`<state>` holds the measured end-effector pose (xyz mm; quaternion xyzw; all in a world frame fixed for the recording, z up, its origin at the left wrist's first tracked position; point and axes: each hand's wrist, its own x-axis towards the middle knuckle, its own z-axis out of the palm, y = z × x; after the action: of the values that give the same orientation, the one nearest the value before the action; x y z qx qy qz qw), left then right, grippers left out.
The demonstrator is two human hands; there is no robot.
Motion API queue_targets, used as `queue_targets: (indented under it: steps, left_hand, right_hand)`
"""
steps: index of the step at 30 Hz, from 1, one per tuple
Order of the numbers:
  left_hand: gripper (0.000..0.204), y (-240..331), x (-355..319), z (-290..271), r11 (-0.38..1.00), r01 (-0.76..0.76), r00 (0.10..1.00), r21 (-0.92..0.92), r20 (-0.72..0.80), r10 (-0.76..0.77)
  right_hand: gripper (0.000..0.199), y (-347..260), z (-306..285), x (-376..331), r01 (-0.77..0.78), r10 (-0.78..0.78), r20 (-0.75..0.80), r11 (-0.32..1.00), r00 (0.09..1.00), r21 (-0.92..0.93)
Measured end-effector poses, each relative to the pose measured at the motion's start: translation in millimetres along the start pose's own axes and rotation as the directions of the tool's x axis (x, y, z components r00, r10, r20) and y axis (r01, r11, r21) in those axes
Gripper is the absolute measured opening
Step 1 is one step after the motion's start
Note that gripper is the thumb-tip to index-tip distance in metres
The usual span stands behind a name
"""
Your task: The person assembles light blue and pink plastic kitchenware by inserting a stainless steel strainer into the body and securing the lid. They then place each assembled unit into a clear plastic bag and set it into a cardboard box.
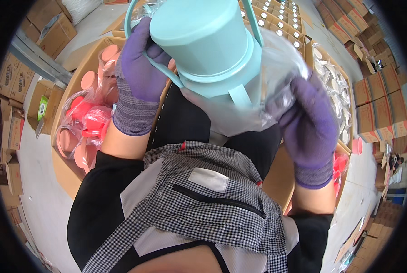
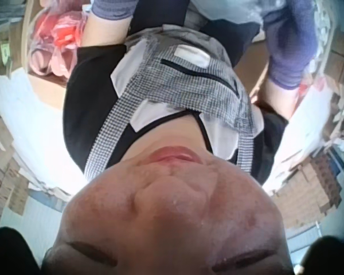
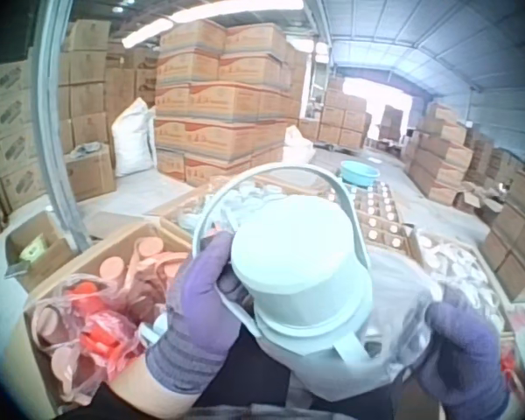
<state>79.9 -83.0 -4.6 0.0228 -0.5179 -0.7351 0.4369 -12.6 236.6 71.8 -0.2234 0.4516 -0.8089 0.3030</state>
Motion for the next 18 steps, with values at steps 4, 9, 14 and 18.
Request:
queue_targets:
  steps: [4, 9, 14, 18]
  left_hand:
    - [0.030, 10.0, -2.2, 6.8, 0.912, -0.273, 0.962, 0.307, 0.075, 0.262]
    - [0.036, 61.1, 15.5, 22.3, 0.997, -0.071, 0.883, -0.011, 0.464, 0.068]
    - [0.071, 102.3, 14.3, 38.9, 0.969, -0.201, 0.911, 0.143, 0.391, 0.132]
    - [0.072, 114.0, 32.9, 14.7, 0.784, -0.267, 0.921, 0.561, 0.389, 0.036]
  right_hand:
    - [0.034, -24.8, 45.3, 43.9, 0.000, 0.008, 0.391, 1.000, 0.920, -0.020]
    - [0.041, -41.8, 107.3, 103.7, 0.039, 0.138, 0.511, 0.946, 0.849, -0.321]
    - [0.026, -32.7, 147.5, 97.4, 0.525, -0.003, 0.526, 0.039, 0.851, -0.850]
    - [0.022, -30.1, 192.4, 121.2, 0.620, 0.107, 0.612, -0.075, 0.783, -0.781]
